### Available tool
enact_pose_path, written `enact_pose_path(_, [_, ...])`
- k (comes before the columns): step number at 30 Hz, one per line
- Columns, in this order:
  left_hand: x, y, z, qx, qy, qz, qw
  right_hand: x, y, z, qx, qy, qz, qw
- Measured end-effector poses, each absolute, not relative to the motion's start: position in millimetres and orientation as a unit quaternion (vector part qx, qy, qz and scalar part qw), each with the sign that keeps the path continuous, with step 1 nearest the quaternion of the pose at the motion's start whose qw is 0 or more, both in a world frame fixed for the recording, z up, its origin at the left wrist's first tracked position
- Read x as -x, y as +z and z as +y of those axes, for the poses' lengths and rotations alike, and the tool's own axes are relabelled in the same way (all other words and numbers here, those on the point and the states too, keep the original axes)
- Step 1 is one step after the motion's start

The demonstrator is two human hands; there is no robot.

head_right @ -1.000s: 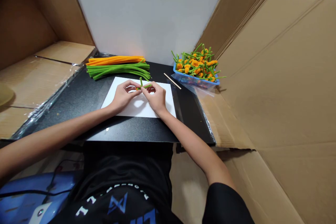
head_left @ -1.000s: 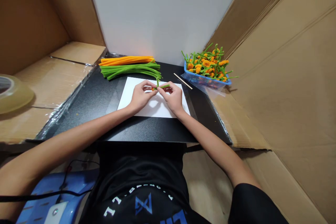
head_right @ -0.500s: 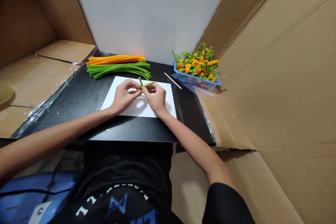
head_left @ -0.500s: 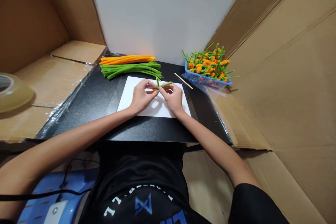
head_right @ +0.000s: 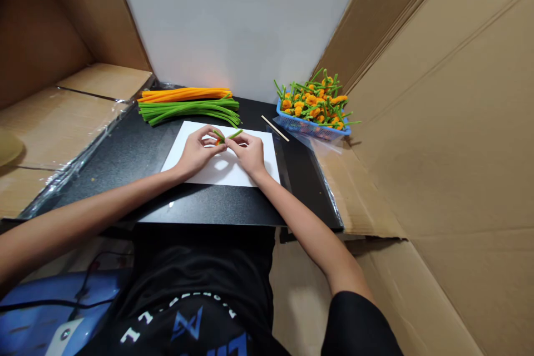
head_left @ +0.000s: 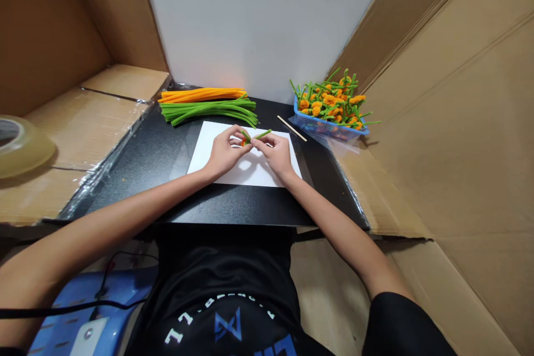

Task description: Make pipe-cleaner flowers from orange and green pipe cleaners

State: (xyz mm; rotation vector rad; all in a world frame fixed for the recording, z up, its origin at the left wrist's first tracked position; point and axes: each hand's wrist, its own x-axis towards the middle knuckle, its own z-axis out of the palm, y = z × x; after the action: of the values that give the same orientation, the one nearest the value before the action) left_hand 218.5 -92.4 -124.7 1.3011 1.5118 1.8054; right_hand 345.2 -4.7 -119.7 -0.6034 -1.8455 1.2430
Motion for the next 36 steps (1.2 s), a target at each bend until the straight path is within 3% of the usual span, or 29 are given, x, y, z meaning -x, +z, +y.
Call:
enact_pose_path(25, [-216,-123,-92,-0.463,0.663,0.537,0.241,-348,-119,1,0.241,0.51,-0.728,0.389])
enact_pose_path(36, [-214,-121,-92,-0.405,0.685,0.516,0.316,-352,-111,4,0.203,0.497,-0.763,0.36])
